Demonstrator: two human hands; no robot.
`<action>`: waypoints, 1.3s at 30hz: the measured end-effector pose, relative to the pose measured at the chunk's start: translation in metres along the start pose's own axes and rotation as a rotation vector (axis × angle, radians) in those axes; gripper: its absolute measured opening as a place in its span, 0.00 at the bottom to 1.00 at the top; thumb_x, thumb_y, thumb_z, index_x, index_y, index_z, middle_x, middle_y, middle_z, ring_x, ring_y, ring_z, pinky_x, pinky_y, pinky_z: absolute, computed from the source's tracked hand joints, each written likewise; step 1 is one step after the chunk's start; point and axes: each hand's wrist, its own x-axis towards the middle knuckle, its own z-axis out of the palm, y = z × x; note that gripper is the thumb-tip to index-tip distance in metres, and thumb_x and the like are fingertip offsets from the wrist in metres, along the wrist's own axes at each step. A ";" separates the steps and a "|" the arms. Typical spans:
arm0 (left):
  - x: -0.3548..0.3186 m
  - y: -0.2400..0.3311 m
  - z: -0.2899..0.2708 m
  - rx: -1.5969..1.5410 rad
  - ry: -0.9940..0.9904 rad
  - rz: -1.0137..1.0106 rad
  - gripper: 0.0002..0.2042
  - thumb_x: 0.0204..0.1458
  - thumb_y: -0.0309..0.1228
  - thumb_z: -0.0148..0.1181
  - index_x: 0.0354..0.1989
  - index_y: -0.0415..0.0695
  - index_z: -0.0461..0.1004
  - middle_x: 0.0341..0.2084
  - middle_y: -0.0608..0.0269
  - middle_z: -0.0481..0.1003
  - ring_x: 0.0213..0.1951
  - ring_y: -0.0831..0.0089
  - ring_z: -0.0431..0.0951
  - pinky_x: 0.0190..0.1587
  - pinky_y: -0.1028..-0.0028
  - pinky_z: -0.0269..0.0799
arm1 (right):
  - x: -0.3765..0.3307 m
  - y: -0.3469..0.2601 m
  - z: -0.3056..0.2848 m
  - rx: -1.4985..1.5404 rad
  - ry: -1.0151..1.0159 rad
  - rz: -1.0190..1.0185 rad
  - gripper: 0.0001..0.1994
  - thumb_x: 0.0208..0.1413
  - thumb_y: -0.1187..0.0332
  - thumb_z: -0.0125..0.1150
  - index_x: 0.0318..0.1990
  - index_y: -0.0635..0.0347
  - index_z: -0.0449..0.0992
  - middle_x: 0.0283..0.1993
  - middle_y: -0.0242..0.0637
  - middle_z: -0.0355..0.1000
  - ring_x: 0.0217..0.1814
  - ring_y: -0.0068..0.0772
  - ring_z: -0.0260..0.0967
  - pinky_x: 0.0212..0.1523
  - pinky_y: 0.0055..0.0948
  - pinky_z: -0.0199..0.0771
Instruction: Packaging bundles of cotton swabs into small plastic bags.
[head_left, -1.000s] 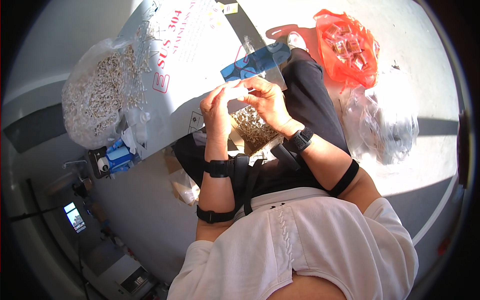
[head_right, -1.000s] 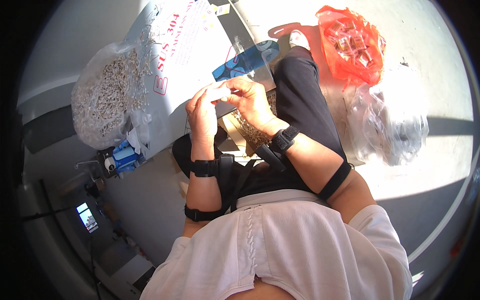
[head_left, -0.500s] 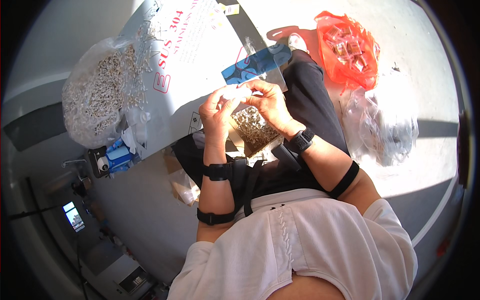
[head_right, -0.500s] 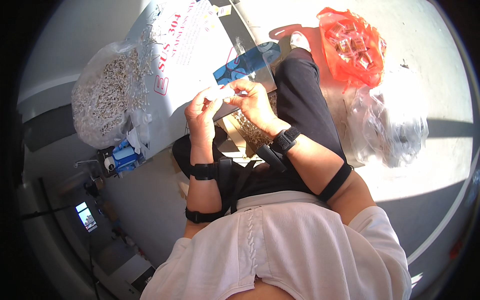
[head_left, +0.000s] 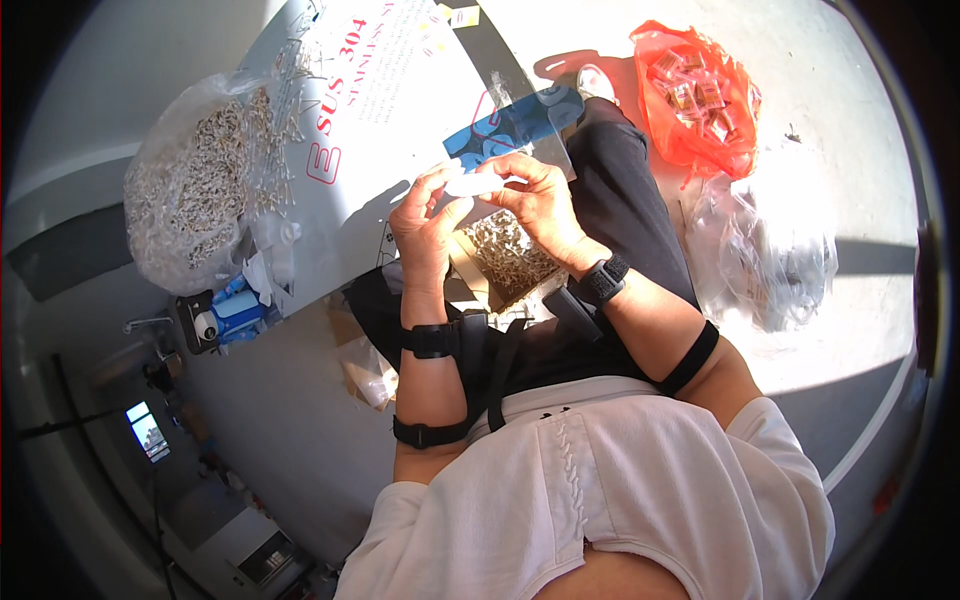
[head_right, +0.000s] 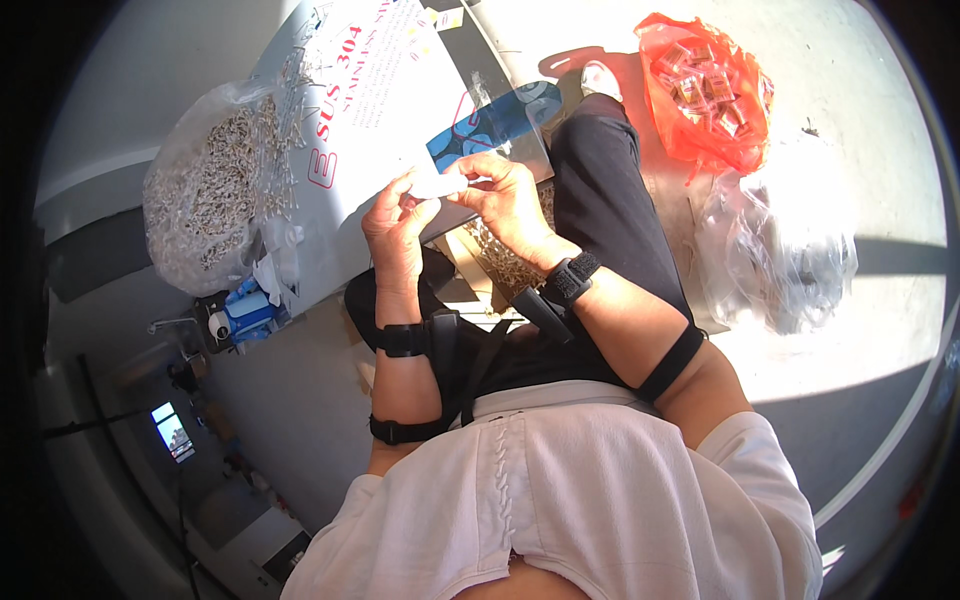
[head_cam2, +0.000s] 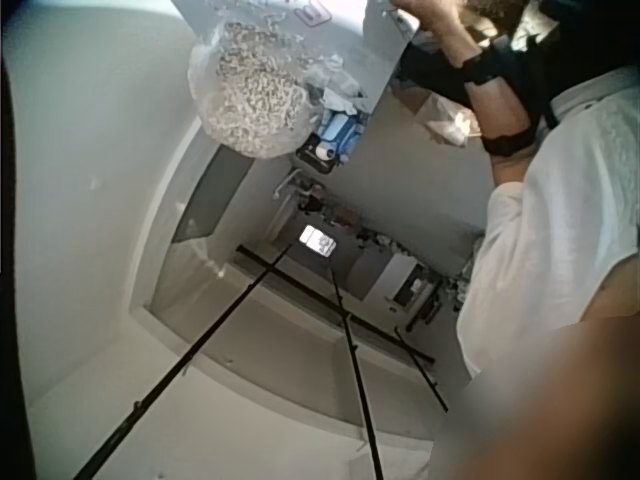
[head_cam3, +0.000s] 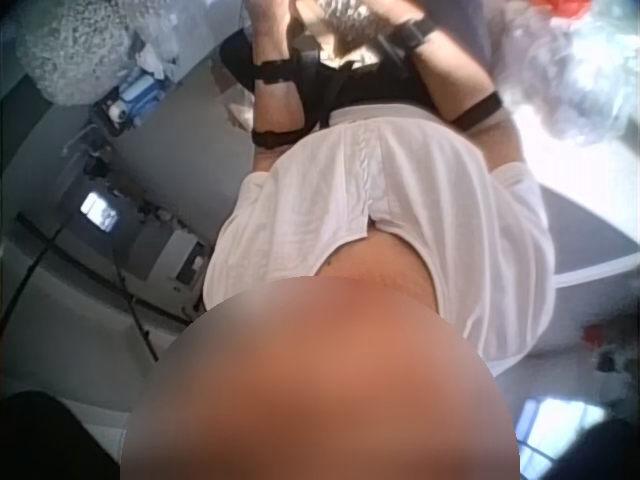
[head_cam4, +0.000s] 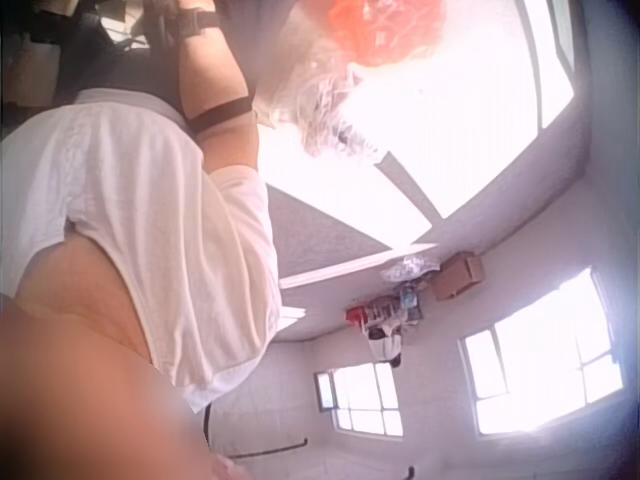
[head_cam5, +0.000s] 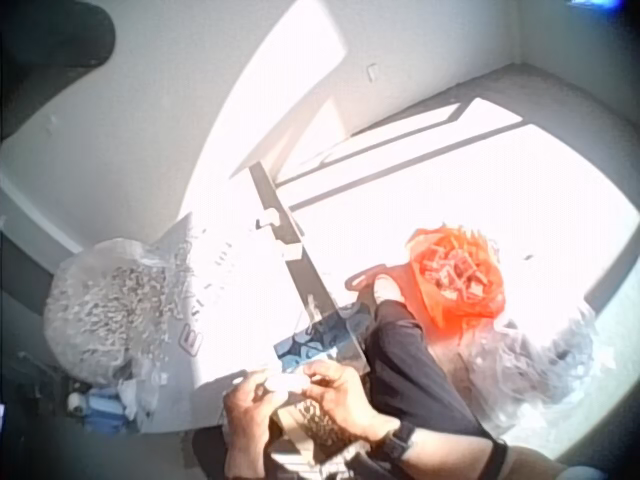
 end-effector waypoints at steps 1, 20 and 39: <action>0.000 0.000 0.000 0.000 0.000 0.000 0.19 0.40 0.15 0.63 0.44 0.40 0.76 0.44 0.61 0.76 0.47 0.75 0.73 0.53 0.75 0.67 | 0.000 0.000 0.000 0.000 0.000 0.000 0.09 0.47 0.80 0.65 0.37 0.62 0.78 0.36 0.30 0.72 0.38 0.20 0.69 0.41 0.22 0.71; 0.001 0.009 0.003 0.009 -0.114 0.047 0.21 0.43 0.15 0.58 0.49 0.35 0.72 0.46 0.57 0.74 0.48 0.71 0.72 0.54 0.72 0.66 | -0.002 -0.004 -0.001 -0.117 -0.039 -0.145 0.11 0.48 0.82 0.62 0.40 0.62 0.76 0.42 0.34 0.71 0.44 0.25 0.70 0.43 0.23 0.74; 0.003 0.015 0.015 -0.070 -0.082 -0.023 0.09 0.46 0.20 0.49 0.30 0.32 0.77 0.37 0.52 0.77 0.47 0.65 0.73 0.55 0.69 0.63 | -0.001 -0.004 0.002 -0.096 -0.021 -0.150 0.11 0.46 0.81 0.65 0.38 0.63 0.77 0.40 0.35 0.72 0.42 0.25 0.70 0.43 0.23 0.73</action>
